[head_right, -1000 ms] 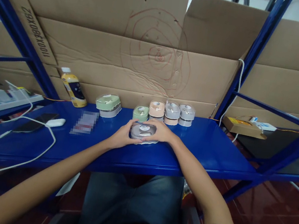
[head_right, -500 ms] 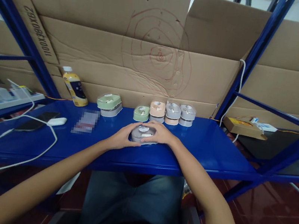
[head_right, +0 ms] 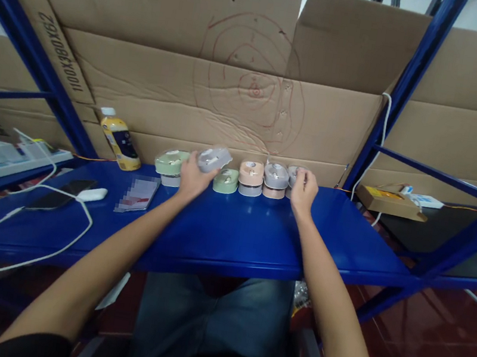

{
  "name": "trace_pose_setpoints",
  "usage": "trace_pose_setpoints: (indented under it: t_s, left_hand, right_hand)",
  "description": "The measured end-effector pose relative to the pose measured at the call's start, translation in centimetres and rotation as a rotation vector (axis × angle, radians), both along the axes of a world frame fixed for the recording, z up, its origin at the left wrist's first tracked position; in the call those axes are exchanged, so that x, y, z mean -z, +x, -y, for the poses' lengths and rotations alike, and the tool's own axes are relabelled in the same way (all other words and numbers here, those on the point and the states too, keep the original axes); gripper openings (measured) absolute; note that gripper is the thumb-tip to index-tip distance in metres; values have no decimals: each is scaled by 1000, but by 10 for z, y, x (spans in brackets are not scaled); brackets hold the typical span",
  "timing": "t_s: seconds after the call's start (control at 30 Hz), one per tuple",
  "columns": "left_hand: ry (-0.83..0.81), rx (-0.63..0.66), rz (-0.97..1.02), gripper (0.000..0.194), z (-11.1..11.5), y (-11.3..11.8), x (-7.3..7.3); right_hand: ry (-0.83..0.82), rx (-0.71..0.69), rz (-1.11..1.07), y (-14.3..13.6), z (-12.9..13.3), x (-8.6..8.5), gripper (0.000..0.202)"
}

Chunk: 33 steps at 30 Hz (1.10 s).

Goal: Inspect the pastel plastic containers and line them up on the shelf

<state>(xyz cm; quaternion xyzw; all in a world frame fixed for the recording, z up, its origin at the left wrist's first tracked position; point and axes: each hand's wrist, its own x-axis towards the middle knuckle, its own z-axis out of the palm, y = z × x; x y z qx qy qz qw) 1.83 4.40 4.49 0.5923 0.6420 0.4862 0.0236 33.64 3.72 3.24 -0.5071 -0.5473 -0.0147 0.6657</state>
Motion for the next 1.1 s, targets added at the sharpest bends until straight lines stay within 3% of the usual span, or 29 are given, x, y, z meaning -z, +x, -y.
trace_pose_setpoints:
  t_s: [0.1,0.2,0.37,0.5,0.6,0.7,0.8,0.93,1.1]
  left_hand:
    - [-98,-66,-37,78,-20,27,-1]
    - [-139,-104,-67,75,-27,47,5]
    - [-112,-23,-113,69,-25,52,15]
    - [-64,1,-135,62,-25,31,10]
    - [22,-156,-182,61,-29,-1,3]
    - [9,-381,-256,87,-37,-41,-2]
    - [-165,-490,-214,111,-46,-75,-1]
    - [-276,-349,-163,90,-48,-96,-1]
    - [42,-265,-138,83,-21,-91,-9]
  right_hand:
    - [-34,48,-50,8,-8,6,52]
    - [-40,29,-15,4,-7,9,47]
    - [-35,2,12,-4,-1,5,42]
    - [-49,-6,-7,-4,1,2,43]
    - [-43,-5,2,-5,2,3,46]
    - [-17,-4,8,-7,2,4,49]
    - [-1,-16,6,-11,3,5,49]
    - [-24,-26,3,-13,4,5,46]
    - [-15,-47,0,-16,7,3,39]
